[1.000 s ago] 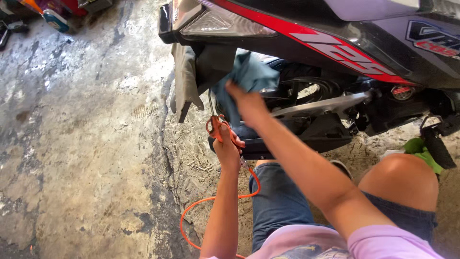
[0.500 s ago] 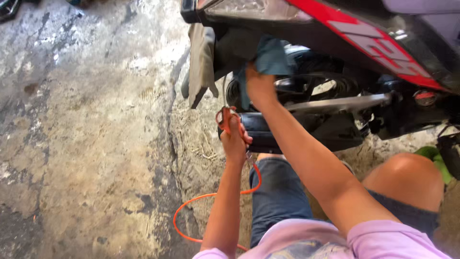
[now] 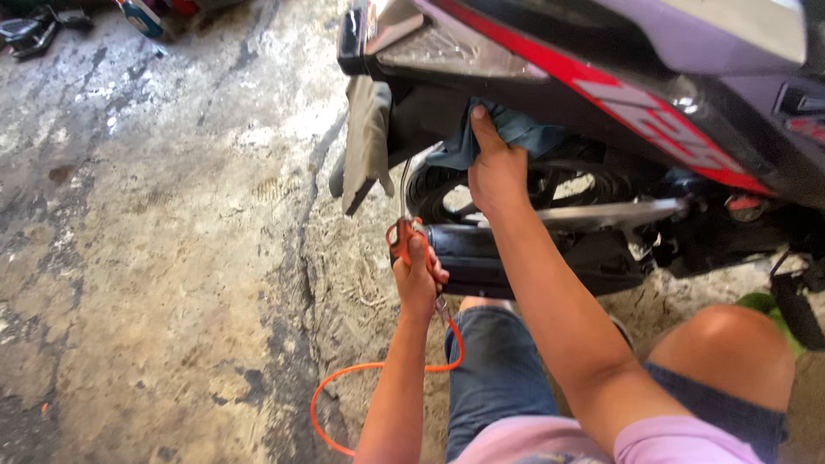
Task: The person cleans a motorcycle by wiping the exhaust, wheel rim, and body panels with a cloth while using an air blow gun to dry crevices. They then move around the bike to wipe the headlight area and front fairing with the same cloth while still holding the air blow gun.
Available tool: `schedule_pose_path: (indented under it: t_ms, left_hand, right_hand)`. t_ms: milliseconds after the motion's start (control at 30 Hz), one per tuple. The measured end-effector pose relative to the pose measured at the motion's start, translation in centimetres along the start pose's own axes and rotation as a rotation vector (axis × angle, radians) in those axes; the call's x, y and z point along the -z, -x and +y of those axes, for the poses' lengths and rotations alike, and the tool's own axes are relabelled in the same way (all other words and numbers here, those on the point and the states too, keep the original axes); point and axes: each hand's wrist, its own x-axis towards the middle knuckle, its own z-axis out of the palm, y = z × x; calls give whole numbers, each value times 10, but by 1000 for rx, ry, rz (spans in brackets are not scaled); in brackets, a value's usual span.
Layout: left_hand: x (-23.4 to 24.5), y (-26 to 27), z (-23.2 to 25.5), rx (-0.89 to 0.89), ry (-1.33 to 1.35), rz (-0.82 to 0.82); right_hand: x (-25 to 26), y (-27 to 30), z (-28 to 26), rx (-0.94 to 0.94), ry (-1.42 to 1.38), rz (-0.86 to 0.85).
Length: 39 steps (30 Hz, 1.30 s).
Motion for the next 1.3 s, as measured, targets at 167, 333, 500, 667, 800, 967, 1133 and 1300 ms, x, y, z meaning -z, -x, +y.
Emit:
schedule_pose_path:
  t_ms: [167, 333, 500, 667, 800, 967, 1133, 1300]
  left_hand:
    - [1, 5, -1, 90, 7, 19]
    - [5, 5, 0, 48, -103, 7]
    - [-12, 3, 7, 58, -185, -63]
    - [-56, 1, 5, 67, -123, -274]
    - [-85, -8, 0, 30, -242, -404]
    - [-118, -5, -20, 109, -308, -527]
    - [-122, 6, -26, 193, -310, -576]
    - [-117, 7, -16, 191, -322, -594]
  right_hand:
    - [-3, 8, 22, -266, 732, -247]
    - [21, -1, 0, -62, 572, 83]
    - [78, -17, -92, -147, -213, 91]
    - [150, -5, -144, -63, 74, 376]
    - [198, -3, -197, 372, 887, 437]
    - [244, 4, -208, 791, 2234, 138]
    - [260, -34, -177, 251, 2446, 49]
    - [255, -56, -195, 396, 2154, 221]
